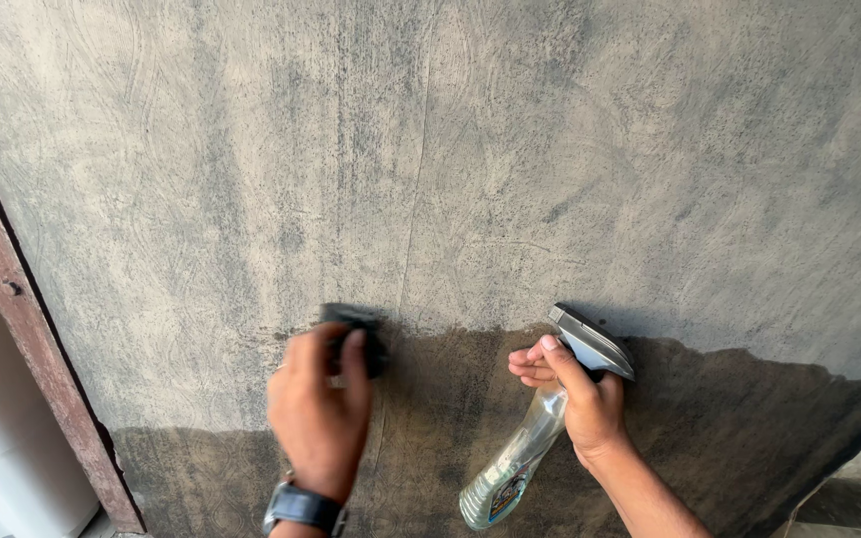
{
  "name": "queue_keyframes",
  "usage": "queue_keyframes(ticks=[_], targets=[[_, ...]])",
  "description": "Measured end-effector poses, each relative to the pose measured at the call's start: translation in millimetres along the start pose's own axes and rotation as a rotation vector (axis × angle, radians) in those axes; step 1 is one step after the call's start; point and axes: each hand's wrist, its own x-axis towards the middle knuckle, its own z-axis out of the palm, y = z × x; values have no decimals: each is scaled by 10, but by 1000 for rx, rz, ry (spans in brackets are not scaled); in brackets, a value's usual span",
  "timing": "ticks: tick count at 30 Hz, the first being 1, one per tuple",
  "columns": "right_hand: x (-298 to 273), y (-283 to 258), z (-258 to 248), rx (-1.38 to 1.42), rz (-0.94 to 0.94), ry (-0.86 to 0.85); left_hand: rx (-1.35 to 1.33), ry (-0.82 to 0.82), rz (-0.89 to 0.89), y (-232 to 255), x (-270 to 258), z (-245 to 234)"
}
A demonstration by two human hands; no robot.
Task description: The person sprays liquid from a spray bottle onto a gray wall and scrubs the surface with a small black scrubbing pad. The person repeatedly sprays and scrubs the lower section of the wall, moving along the baseboard area.
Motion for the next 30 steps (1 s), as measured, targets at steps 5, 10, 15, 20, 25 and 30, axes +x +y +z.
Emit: queue_keyframes(ticks=[5, 10, 15, 20, 25, 30], targets=[[-9, -15, 3, -3, -2, -7, 135, -35, -102, -71, -166, -164], [-8, -11, 7, 2, 15, 12, 194, -130, 113, -60, -67, -173], [6, 16, -5, 27, 19, 6, 23, 131, -134, -289, 151, -194], [9, 30, 2, 43, 9, 10, 174, -19, -92, -245, -136, -281], [10, 17, 1, -6, -1, 12, 216, -140, 7, -225, 9, -232], [-4, 3, 7, -1, 6, 13, 100, 84, -185, -383, 138, -259]])
